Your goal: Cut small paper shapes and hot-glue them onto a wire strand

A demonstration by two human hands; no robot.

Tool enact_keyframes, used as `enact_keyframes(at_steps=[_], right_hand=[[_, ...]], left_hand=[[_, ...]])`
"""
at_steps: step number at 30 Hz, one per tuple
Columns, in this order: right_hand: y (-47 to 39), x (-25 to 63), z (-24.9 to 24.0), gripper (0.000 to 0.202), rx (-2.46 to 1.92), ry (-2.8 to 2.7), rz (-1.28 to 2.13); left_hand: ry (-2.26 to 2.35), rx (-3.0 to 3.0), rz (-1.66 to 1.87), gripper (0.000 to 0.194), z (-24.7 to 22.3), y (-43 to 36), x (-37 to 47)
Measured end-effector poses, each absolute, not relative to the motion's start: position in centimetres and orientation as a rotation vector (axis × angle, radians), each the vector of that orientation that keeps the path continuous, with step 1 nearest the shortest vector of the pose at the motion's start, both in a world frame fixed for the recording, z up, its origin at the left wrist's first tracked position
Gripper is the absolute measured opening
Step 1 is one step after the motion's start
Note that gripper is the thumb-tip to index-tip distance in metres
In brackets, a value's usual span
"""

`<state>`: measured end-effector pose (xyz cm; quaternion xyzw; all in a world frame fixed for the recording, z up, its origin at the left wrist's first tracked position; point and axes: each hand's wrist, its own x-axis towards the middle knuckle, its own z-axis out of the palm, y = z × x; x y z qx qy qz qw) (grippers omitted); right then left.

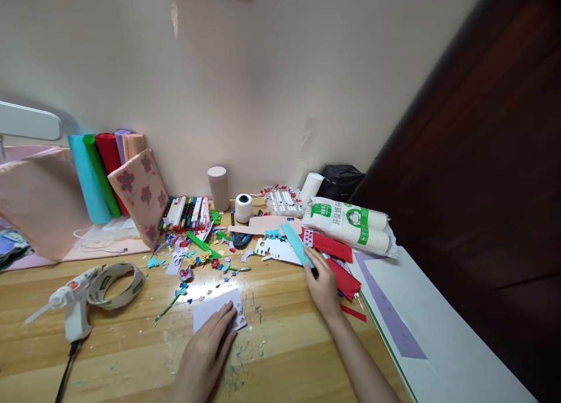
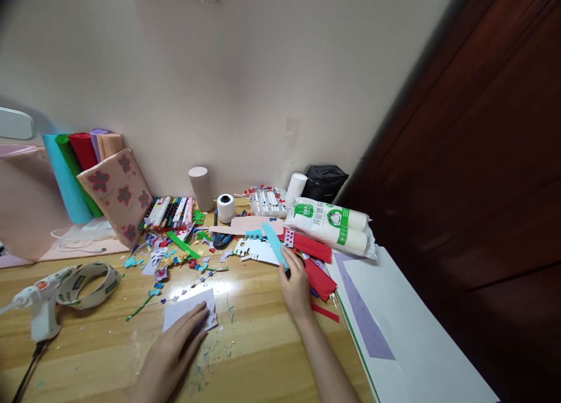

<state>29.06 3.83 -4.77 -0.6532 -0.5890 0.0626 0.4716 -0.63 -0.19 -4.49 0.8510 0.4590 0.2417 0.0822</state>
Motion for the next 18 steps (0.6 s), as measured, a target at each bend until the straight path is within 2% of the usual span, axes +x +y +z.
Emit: enact_keyframes(at_steps=[4,8,12,18], right_hand=[[3.5,29.8,-4.3,0.036,-1.53,-1.126,0.17],[3.0,29.8,-3.7,0.038,-1.453,-1.001,-0.08],[3.1,29.6,-3.2,0.036,-1.446,-1.352,-0.255],[6.0,29.2,-4.5,0.033,-1.614,-1.936,-0.086]], left_hand=[[1.294,2.564,0.809,0.03,-5.0,-0.1,-1.1],[1.284,2.566,0.91,0.029,-5.5,-0.1,-1.4],[1.242,2.644,0.976,0.03,-5.1,-0.2,-1.3],[1.156,2.733,0.935,0.027,-4.6,-0.3,-0.6]])
